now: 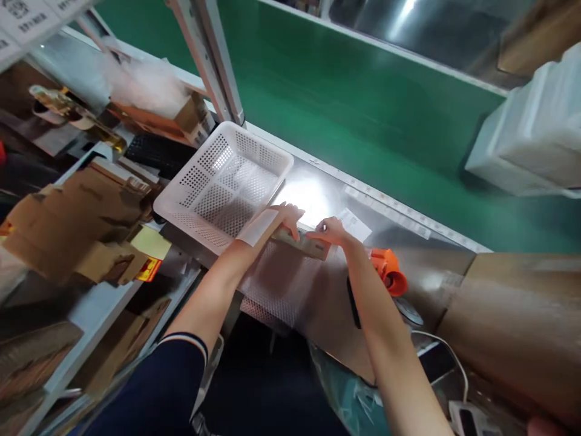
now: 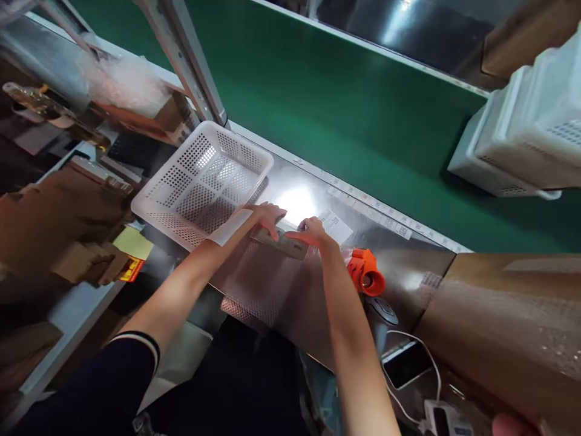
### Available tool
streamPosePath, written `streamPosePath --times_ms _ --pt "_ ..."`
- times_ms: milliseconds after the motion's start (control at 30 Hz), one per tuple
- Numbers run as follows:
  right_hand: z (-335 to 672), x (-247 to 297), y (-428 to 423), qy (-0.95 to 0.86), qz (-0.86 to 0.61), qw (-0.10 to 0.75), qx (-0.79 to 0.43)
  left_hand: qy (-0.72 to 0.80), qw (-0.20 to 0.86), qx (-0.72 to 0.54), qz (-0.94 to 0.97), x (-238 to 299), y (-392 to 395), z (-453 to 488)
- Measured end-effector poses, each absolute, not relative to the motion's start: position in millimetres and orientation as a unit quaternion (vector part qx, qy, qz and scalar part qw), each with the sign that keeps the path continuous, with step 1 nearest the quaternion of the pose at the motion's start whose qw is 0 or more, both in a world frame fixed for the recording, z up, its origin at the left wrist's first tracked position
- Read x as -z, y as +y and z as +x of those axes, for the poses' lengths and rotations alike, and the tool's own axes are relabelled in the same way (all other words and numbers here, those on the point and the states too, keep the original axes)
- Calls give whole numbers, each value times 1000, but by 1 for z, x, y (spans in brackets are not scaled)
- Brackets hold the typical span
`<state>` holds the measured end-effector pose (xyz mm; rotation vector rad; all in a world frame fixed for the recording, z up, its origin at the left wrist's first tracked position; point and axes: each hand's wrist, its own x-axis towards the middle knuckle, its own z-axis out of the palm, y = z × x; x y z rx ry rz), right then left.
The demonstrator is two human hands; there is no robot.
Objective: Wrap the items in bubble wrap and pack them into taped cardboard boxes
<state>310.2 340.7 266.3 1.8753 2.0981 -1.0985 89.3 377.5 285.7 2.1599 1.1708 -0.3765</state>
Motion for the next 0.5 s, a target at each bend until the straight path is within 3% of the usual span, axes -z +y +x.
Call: streamPosePath --times_ms 100,200,500 --pt "310 -272 331 697 591 48 403 431 349 211 805 -288 380 91" --pt "309 -285 318 726 550 41 411 422 342 193 817 -297 370 86" --pt "293 -308 231 783 574 -4 239 450 250 49 856 -322 268 64"
